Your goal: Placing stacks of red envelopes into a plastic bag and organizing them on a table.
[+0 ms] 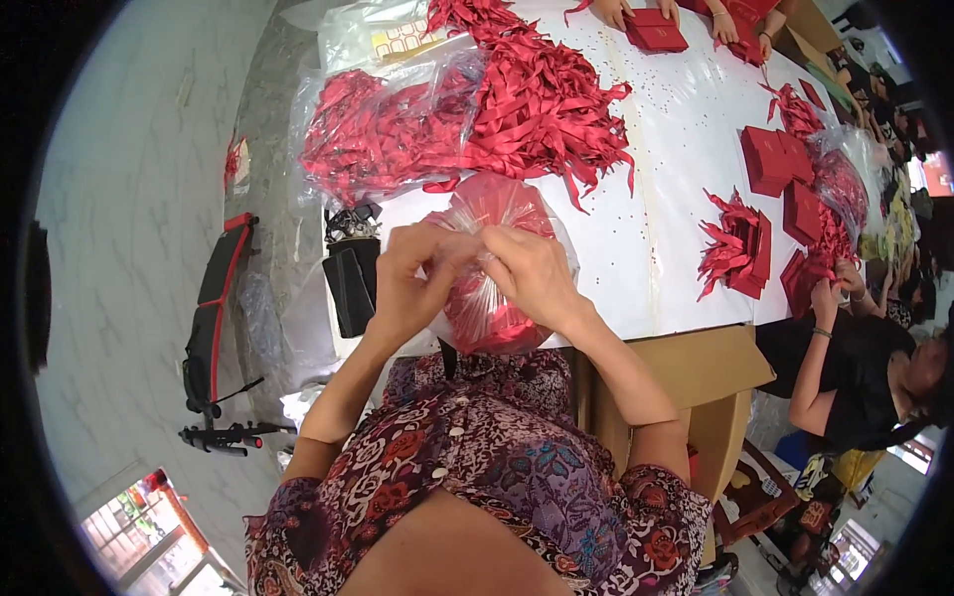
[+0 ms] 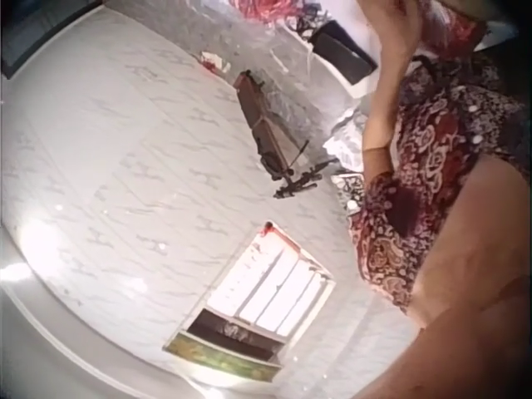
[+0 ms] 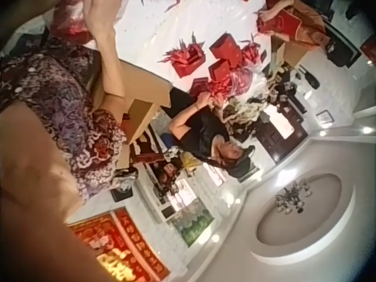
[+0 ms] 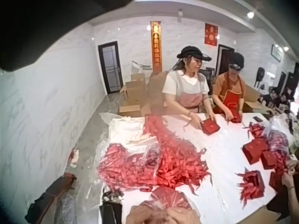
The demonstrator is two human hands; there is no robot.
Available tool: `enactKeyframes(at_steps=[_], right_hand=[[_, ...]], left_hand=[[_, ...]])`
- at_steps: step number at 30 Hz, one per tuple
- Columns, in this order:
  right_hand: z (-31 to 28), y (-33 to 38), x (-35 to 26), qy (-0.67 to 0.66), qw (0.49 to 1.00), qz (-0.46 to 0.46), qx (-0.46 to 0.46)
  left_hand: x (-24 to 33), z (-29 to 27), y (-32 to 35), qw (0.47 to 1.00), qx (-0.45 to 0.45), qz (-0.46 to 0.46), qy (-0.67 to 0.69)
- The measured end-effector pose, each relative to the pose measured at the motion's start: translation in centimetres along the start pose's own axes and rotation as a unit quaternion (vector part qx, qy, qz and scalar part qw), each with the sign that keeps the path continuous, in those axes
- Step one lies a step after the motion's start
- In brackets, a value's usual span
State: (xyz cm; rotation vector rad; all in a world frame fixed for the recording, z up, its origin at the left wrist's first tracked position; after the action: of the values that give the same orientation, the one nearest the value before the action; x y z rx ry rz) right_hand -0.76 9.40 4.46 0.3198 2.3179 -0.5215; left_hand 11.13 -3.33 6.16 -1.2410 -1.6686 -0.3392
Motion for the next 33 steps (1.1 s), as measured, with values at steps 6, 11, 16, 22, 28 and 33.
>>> enactKeyframes(at_steps=[6,11,16,22,28,33], right_hand=[[-0.2,0.4,1.1,-0.113,0.992,0.060,0.018],[-0.1,0.2,0.8,-0.128,0.991,0.032,0.005],[-0.4,0.3,0.5,-0.098,0.995,0.014,0.001],[-1.4,0.2,0.5,-0.197,0.970,0.122,-0.068],[-2.6,0.4,2.4,-0.387,0.908,0.153,-0.053],[-1.3,0.2,2.3,-0.297,0.948,0.117,0.015]], left_hand=[[0.6,0.6,1.1,0.989,0.063,-0.086,0.106],[-1.9,2.6,1.8,0.997,0.070,0.031,-0.006],[-2.0,3.4,2.3,0.995,0.104,0.002,-0.004],[-2.6,3.4,2.3,0.989,0.092,0.100,0.051],[-1.7,1.8,0.9,0.986,-0.109,0.128,0.018],[-2.5,1.7,1.6,0.985,-0.111,0.115,-0.062]])
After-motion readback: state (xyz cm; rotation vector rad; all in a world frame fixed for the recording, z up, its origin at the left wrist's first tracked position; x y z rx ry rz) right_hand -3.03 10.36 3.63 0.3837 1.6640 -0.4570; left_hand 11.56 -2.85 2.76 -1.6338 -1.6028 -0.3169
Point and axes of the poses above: each hand's wrist, its own y-axis away from the middle knuckle, its own z-axis out of the palm, x = y × z, the point moved 2 cm from there along -y, towards the middle knuckle
